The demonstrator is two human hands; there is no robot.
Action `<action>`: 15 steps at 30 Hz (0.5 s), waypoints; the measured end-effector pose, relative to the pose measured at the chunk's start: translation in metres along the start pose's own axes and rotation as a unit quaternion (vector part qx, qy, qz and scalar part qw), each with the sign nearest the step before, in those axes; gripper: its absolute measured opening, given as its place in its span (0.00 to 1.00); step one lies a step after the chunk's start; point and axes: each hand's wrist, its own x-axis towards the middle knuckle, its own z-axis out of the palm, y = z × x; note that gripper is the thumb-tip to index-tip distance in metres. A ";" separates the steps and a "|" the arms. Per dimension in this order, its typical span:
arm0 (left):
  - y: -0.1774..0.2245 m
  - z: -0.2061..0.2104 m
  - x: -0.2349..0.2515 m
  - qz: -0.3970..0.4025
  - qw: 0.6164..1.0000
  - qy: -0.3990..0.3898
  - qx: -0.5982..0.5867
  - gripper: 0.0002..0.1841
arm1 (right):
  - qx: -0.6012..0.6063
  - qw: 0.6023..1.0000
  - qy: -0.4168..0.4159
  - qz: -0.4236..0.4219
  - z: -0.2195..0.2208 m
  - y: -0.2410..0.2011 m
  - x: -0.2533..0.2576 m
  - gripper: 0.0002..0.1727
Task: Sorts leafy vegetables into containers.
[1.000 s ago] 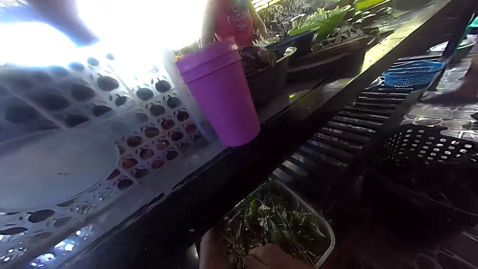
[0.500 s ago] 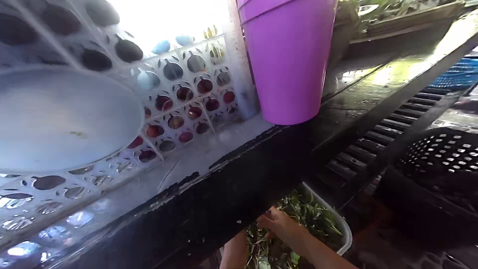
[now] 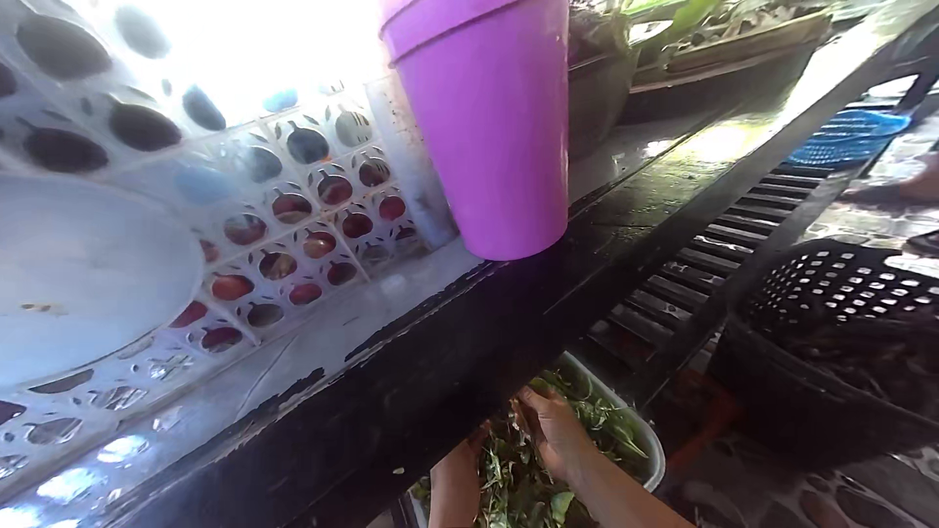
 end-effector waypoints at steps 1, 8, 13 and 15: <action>-0.003 -0.001 -0.002 0.001 0.999 -0.033 0.018 0.25 | -0.070 0.997 -0.040 -0.006 0.000 -0.007 -0.002 0.10; -0.024 -0.001 -0.010 0.009 0.983 -0.127 0.135 0.32 | -0.240 0.941 -0.239 0.004 -0.002 -0.003 -0.009 0.13; -0.017 0.000 -0.011 0.009 0.975 -0.076 0.211 0.34 | -0.388 0.882 -0.167 -0.208 -0.004 0.008 -0.006 0.13; -0.015 0.002 -0.009 -0.006 0.983 -0.022 0.184 0.32 | -0.429 0.841 -0.134 -0.303 -0.004 0.016 -0.007 0.13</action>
